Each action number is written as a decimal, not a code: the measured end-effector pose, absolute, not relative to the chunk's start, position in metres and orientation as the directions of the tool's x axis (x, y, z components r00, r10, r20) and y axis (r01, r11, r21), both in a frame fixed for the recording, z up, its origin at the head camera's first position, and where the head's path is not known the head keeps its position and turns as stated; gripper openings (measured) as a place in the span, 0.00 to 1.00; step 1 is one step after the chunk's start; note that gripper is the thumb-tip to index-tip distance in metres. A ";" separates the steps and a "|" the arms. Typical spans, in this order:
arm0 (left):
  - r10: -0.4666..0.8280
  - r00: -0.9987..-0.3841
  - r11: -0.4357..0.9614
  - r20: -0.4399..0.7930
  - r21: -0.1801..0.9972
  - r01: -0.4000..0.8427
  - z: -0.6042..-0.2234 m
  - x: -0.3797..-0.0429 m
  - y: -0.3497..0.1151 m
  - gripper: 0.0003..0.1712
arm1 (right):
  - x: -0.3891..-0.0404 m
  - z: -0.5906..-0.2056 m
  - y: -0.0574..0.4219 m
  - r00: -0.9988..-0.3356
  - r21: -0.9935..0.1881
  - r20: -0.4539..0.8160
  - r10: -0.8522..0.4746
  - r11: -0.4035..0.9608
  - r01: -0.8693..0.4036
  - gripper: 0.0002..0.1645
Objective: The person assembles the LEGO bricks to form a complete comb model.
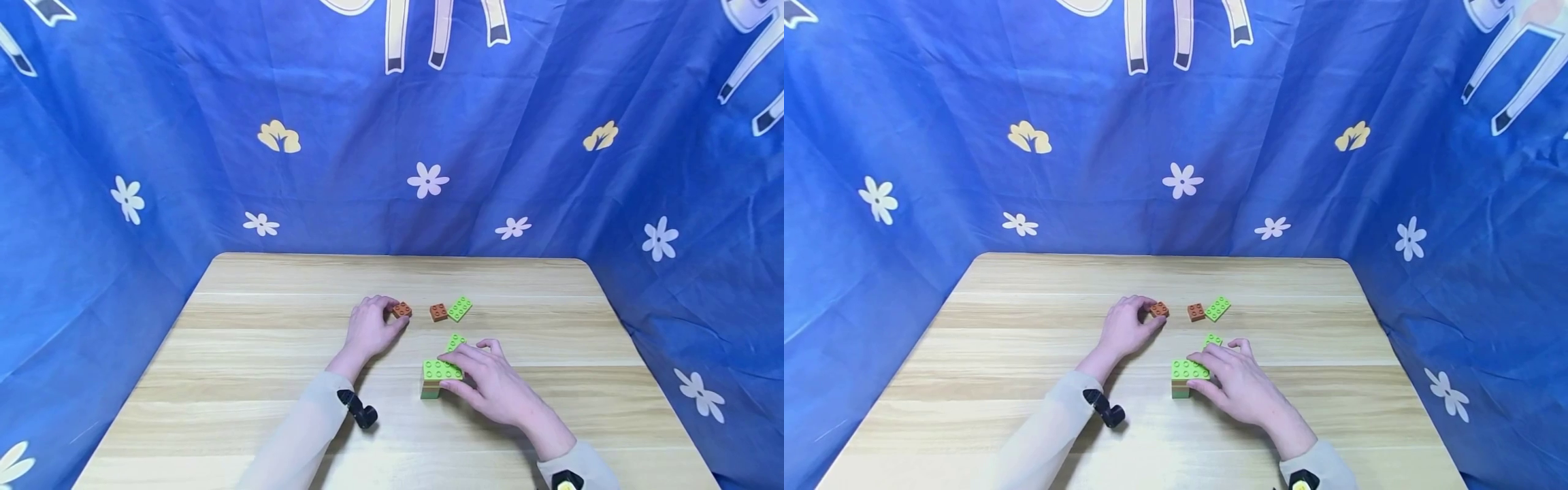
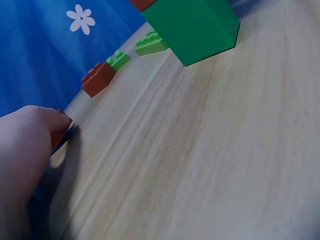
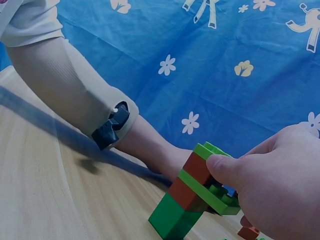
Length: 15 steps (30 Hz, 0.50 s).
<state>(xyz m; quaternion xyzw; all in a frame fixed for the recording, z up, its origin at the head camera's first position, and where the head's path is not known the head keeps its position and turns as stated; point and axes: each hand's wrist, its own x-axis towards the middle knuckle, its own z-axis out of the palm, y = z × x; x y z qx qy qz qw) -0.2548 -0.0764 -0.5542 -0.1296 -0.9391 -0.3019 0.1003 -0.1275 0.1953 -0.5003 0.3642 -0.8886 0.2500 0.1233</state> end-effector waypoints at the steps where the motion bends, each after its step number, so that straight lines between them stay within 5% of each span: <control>1: 0.185 -0.945 0.779 0.268 0.547 0.307 -0.553 -0.254 -0.077 0.27 | -0.128 -0.500 0.195 -0.702 -0.353 0.404 -0.586 0.608 -0.711 0.22; 15: 0.266 -0.917 0.690 0.298 0.606 0.397 -0.535 -0.239 -0.086 0.26 | -0.127 -0.499 0.195 -0.707 -0.354 0.393 -0.588 0.613 -0.707 0.22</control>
